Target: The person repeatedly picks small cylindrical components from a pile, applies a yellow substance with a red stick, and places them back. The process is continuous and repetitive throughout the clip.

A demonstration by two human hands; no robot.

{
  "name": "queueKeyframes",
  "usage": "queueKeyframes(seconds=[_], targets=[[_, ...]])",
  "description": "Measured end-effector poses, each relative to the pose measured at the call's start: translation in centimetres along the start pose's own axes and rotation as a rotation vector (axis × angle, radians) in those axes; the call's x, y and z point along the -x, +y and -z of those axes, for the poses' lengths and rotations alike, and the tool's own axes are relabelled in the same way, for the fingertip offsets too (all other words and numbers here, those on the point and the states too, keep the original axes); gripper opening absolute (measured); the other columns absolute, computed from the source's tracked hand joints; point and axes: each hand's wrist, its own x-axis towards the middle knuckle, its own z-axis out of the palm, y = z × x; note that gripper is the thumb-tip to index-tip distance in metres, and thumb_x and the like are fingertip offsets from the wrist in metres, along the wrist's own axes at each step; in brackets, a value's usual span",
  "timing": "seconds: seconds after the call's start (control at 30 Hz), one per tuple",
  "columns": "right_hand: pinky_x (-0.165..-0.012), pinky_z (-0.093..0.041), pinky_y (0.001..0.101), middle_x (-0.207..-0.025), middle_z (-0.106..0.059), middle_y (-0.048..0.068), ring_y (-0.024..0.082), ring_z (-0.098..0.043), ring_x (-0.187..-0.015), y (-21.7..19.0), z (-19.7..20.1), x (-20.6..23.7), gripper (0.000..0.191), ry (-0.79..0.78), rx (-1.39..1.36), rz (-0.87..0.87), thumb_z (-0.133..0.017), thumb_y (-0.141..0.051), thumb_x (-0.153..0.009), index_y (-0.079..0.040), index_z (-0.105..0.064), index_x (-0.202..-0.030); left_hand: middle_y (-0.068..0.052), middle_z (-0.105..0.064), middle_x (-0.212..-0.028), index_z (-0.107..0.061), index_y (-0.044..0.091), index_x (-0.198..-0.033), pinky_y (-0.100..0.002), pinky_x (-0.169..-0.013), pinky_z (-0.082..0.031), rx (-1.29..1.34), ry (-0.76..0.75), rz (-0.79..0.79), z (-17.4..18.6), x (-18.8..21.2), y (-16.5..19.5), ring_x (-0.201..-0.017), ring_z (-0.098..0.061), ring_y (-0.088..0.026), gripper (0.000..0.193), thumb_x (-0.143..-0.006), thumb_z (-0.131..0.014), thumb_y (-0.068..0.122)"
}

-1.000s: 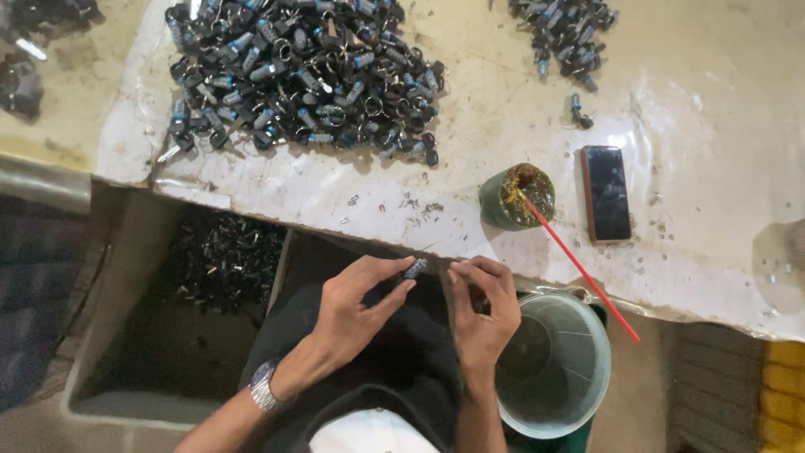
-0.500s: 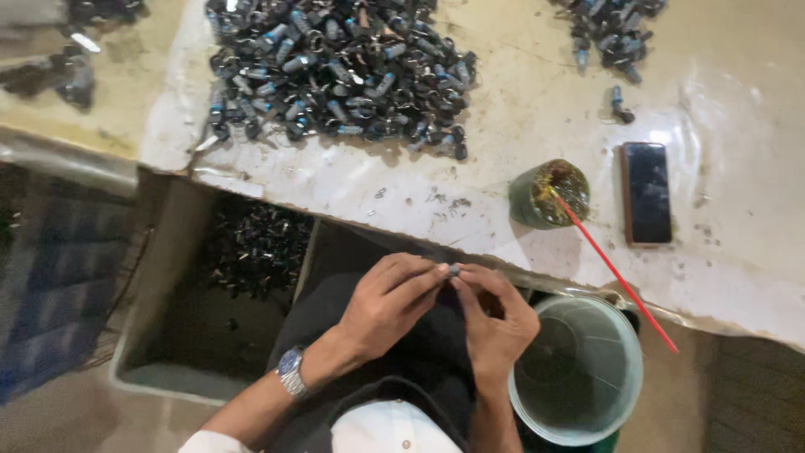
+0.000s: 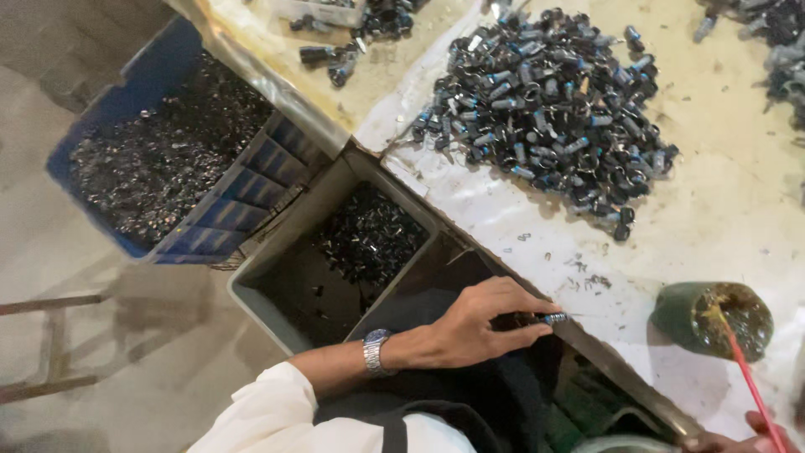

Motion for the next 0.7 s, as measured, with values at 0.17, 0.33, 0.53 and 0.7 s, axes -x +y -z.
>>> queueKeyframes(seconds=[0.17,0.33,0.53,0.7], targets=[[-0.068,-0.052,0.0334,-0.118,-0.062,0.02,0.024,-0.059,-0.082,0.4,2.3,3.0,0.036,-0.12,0.027,0.06,-0.058,-0.008,-0.111,0.009,-0.046,-0.14,-0.006,-0.074,-0.106,-0.071,0.007,-0.125,-0.034,-0.094,-0.054,-0.048,0.015,-0.024,-0.1,-0.3,-0.1,-0.099,-0.069,-0.021,0.032,-0.094,-0.08,0.01],[-0.054,-0.046,0.0331,-0.108,-0.063,0.014,0.021,-0.052,-0.062,1.2,0.9,3.2,0.032,-0.057,-0.025,-0.054,-0.059,-0.013,-0.114,0.007,-0.05,-0.137,-0.007,-0.073,-0.105,-0.072,0.008,-0.122,-0.035,-0.092,-0.053,-0.078,0.039,-0.028,-0.1,-0.5,-0.1,-0.097,-0.069,-0.022,0.032,-0.092,-0.081,0.01],[-0.05,-0.04,0.0289,-0.097,-0.06,0.01,0.016,-0.047,-0.058,2.0,0.2,-0.4,0.023,0.09,-0.18,-0.159,-0.058,-0.012,-0.111,0.003,-0.054,-0.128,-0.006,-0.073,-0.105,-0.072,0.007,-0.123,-0.035,-0.093,-0.053,-0.098,0.029,-0.061,0.2,-0.9,0.1,-0.098,-0.068,-0.022,0.032,-0.092,-0.081,0.01],[-0.047,-0.035,0.0254,-0.088,-0.058,0.007,0.012,-0.043,-0.054,-1.4,0.7,2.7,0.016,0.06,-0.563,-0.399,-0.057,-0.011,-0.109,0.0,-0.057,-0.12,-0.005,-0.073,-0.101,-0.073,0.008,-0.121,-0.033,-0.089,-0.053,-0.065,0.048,0.025,-0.1,-0.8,0.2,-0.092,-0.068,-0.019,0.032,-0.091,-0.082,0.011]])
